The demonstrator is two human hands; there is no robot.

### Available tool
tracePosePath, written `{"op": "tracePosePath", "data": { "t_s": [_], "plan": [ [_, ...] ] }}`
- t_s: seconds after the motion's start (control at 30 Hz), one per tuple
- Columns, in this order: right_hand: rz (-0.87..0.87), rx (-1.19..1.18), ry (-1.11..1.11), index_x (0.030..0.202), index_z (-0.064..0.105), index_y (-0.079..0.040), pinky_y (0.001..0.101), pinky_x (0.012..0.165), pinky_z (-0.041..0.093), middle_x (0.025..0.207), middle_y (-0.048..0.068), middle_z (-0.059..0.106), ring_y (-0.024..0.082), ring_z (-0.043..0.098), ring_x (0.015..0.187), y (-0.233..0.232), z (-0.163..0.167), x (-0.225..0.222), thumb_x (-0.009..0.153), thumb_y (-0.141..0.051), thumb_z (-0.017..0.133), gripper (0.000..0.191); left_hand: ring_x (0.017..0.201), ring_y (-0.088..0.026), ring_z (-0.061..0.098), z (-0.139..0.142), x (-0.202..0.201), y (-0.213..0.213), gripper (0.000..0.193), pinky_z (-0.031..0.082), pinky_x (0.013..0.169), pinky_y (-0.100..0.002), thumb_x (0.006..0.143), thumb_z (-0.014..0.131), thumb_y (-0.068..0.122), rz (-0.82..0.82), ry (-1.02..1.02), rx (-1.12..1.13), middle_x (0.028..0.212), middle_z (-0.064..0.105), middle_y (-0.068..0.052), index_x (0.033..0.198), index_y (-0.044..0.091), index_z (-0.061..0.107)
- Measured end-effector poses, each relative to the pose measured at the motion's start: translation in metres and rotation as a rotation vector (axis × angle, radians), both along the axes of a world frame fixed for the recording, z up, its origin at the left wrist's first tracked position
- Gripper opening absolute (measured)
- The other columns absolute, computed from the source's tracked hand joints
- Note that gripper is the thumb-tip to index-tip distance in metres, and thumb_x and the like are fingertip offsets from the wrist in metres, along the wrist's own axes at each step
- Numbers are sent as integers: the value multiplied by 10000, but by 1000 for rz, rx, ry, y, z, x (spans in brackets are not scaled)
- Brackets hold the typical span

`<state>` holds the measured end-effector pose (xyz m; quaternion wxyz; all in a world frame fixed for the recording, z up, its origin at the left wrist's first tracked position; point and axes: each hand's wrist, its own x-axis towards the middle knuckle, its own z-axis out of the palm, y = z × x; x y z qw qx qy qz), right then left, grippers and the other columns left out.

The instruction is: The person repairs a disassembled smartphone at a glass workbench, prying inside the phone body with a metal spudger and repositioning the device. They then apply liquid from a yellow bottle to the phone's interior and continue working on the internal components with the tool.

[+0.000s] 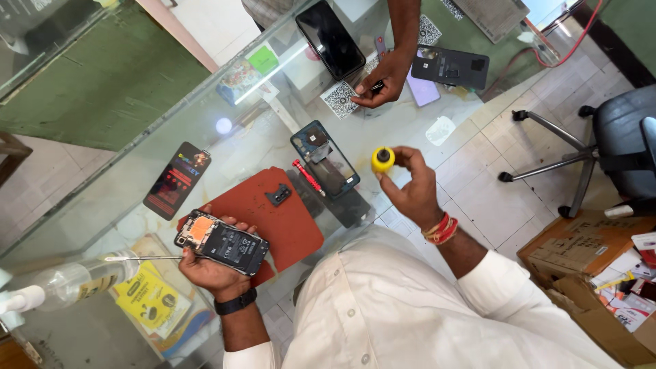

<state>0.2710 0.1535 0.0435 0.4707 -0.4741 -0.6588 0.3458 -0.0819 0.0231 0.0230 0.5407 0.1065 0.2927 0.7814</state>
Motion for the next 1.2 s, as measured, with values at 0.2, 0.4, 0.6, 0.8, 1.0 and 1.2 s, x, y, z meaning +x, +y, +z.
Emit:
{"op": "tracePosePath", "data": {
  "t_s": [0.2,0.4,0.6,0.8,1.0,1.2],
  "plan": [
    [42,84,-148,1346,592,24,353,986,586,1195,171,705,252,730,1118,43,-2,15,897,-27,785,491,1001,-391,665,0,13,-1,846,533,907,-597,975,447,539,63,58,-51,1148,662,-232,1607,-23,414],
    [16,121,-148,1306,574,5,354,984,592,1204,162,720,259,741,1119,44,-16,1,895,-59,830,489,1009,-380,663,0,9,-5,854,538,917,-588,964,457,539,19,24,-21,1155,654,-230,1617,-7,393],
    [-40,152,-113,1361,519,51,366,1002,559,1233,199,666,291,693,1150,25,-9,-12,850,-44,856,619,1011,-366,660,8,2,-19,828,532,916,-585,987,443,507,-91,-78,10,1163,644,-228,1630,-9,375],
    [-324,352,-138,1244,602,4,321,827,519,1004,121,600,198,618,875,-48,4,-52,900,60,784,393,986,-347,686,14,-17,-38,811,558,900,-536,986,431,481,-264,-96,20,1180,655,-245,1609,-34,363],
    [119,212,-57,1225,655,-30,327,762,547,1021,122,660,216,667,882,-103,39,-119,867,-57,822,396,846,-256,719,16,-42,-48,690,620,740,-430,966,440,425,-537,228,-198,1053,681,-202,1460,-58,458],
    [476,46,71,1447,524,15,337,904,549,1175,148,634,220,656,1000,-115,79,-170,900,-115,780,617,697,-191,712,35,-56,-33,505,593,624,-327,971,443,346,-894,749,-186,815,724,-127,1066,-94,672]
  ]
}}
